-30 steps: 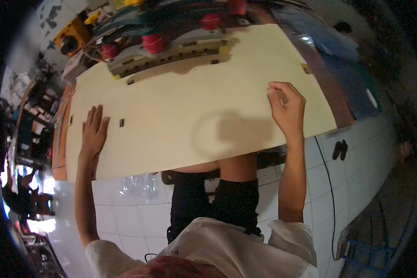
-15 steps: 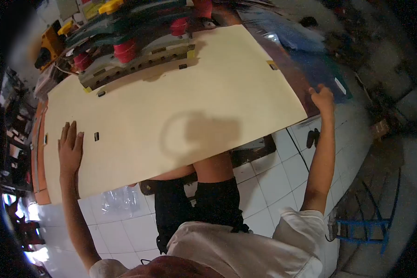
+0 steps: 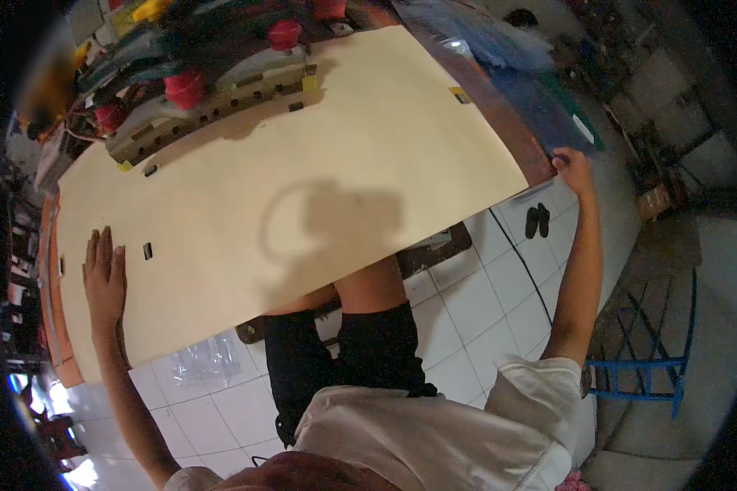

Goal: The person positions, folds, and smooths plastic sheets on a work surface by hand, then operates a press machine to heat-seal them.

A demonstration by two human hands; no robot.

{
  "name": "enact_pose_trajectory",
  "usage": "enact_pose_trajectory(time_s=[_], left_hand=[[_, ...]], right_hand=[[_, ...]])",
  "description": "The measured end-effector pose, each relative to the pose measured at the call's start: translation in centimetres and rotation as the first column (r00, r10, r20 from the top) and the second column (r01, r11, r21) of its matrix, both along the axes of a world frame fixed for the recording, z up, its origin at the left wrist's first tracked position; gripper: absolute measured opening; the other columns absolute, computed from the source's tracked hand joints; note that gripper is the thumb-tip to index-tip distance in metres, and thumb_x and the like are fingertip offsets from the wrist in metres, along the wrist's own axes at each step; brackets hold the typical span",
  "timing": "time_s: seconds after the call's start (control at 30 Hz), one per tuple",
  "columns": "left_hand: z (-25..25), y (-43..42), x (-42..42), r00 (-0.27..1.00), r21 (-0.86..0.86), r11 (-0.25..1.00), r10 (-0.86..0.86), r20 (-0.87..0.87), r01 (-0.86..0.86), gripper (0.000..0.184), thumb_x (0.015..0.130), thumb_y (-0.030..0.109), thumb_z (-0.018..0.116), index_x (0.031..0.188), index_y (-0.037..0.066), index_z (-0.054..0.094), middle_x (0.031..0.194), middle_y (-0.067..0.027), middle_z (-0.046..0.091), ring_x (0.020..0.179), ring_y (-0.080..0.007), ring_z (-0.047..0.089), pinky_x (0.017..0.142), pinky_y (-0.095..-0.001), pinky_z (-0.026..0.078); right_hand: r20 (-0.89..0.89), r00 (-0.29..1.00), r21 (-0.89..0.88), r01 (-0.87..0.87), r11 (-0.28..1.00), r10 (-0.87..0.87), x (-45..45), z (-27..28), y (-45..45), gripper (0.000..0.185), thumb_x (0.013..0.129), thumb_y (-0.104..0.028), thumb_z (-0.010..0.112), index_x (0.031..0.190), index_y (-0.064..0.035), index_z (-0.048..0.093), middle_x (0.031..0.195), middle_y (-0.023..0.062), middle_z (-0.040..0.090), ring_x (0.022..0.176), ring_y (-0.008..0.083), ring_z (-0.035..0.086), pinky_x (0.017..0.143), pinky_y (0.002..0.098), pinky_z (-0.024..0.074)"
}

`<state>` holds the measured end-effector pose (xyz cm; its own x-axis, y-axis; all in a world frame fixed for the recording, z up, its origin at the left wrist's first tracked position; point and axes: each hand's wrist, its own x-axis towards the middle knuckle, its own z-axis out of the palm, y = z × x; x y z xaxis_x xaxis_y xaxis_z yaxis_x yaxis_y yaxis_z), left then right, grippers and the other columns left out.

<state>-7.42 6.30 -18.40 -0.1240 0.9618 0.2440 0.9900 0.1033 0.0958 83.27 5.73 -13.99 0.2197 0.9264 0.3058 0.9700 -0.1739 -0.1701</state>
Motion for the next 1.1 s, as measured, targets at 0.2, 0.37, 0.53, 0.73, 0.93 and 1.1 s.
enact_pose_trajectory(time_s=[0.2, 0.37, 0.53, 0.73, 0.93, 1.1], left_hand=[[-0.1, -0.1, -0.1, 1.000, 0.039, 0.999, -0.030, 0.006, 0.030, 0.055, 0.107, 0.044, 0.042, 0.150, 0.010, 0.050, 0.160, -0.0182, 0.039, 0.150, -0.0359, 0.033, 0.122, -0.0497, 0.022], [0.5, -0.2, 0.3, 1.000, 0.002, 1.000, 0.004, 0.009, -0.004, 0.053, 0.108, 0.041, 0.044, 0.152, 0.011, 0.048, 0.161, -0.0163, 0.039, 0.152, -0.0325, 0.030, 0.123, -0.0489, 0.021], [0.1, -0.1, 0.1, 1.000, 0.020, 1.000, -0.008, -0.020, 0.009, 0.053, 0.108, 0.040, 0.044, 0.152, 0.011, 0.048, 0.161, -0.0166, 0.039, 0.151, -0.0331, 0.032, 0.122, -0.0491, 0.022], [-0.7, 0.4, -0.9, 1.000, 0.025, 0.999, -0.022, -0.013, 0.022, 0.052, 0.108, 0.039, 0.043, 0.152, 0.012, 0.048, 0.161, -0.0163, 0.039, 0.151, -0.0329, 0.032, 0.122, -0.0517, 0.021], [-1.0, 0.5, -1.1, 1.000, 0.012, 1.000, -0.014, -0.013, 0.014, 0.053, 0.108, 0.041, 0.042, 0.154, 0.014, 0.046, 0.162, -0.0145, 0.037, 0.152, -0.0321, 0.030, 0.122, -0.0534, 0.019], [-0.9, 0.4, -1.1, 1.000, 0.023, 1.000, -0.016, -0.002, 0.017, 0.052, 0.109, 0.040, 0.042, 0.153, 0.013, 0.046, 0.162, -0.0148, 0.038, 0.153, -0.0314, 0.029, 0.123, -0.0508, 0.018]], right_hand=[[0.022, 0.999, -0.128, 0.036, 0.991, -0.033, 0.5, 3.3, 1.4, 0.022, 0.080, -0.012, 0.083, 0.099, -0.0031, 0.079, 0.090, 0.0133, 0.078, 0.082, 0.0231, 0.075, 0.078, 0.0389, 0.0580], [-0.015, 0.995, -0.241, 0.093, 0.966, -0.099, -0.1, 4.7, 0.8, 0.016, 0.080, -0.012, 0.083, 0.091, -0.0011, 0.080, 0.092, 0.0150, 0.078, 0.085, 0.0193, 0.074, 0.079, 0.0378, 0.0581], [-0.193, 0.981, -0.258, -0.017, 0.966, -0.034, 1.0, 4.4, 0.0, 0.026, 0.078, -0.004, 0.081, 0.103, 0.0039, 0.077, 0.113, 0.0182, 0.075, 0.100, 0.0220, 0.072, 0.088, 0.0391, 0.0574], [-0.359, 0.933, -0.321, -0.117, 0.940, -0.007, 3.1, 3.9, -0.3, 0.039, 0.077, 0.003, 0.079, 0.115, 0.0079, 0.072, 0.134, 0.0215, 0.066, 0.112, 0.0261, 0.069, 0.093, 0.0395, 0.0564], [-0.352, 0.936, -0.313, -0.115, 0.943, -0.003, 2.5, 3.7, -0.7, 0.037, 0.079, 0.010, 0.072, 0.116, 0.0056, 0.072, 0.133, 0.0189, 0.067, 0.112, 0.0216, 0.068, 0.091, 0.0346, 0.0567], [-0.153, 0.984, -0.312, -0.138, 0.940, 0.094, 4.1, 3.1, -0.2, 0.035, 0.082, 0.009, 0.070, 0.116, 0.0013, 0.074, 0.125, 0.0165, 0.072, 0.108, 0.0182, 0.069, 0.089, 0.0335, 0.0566]])
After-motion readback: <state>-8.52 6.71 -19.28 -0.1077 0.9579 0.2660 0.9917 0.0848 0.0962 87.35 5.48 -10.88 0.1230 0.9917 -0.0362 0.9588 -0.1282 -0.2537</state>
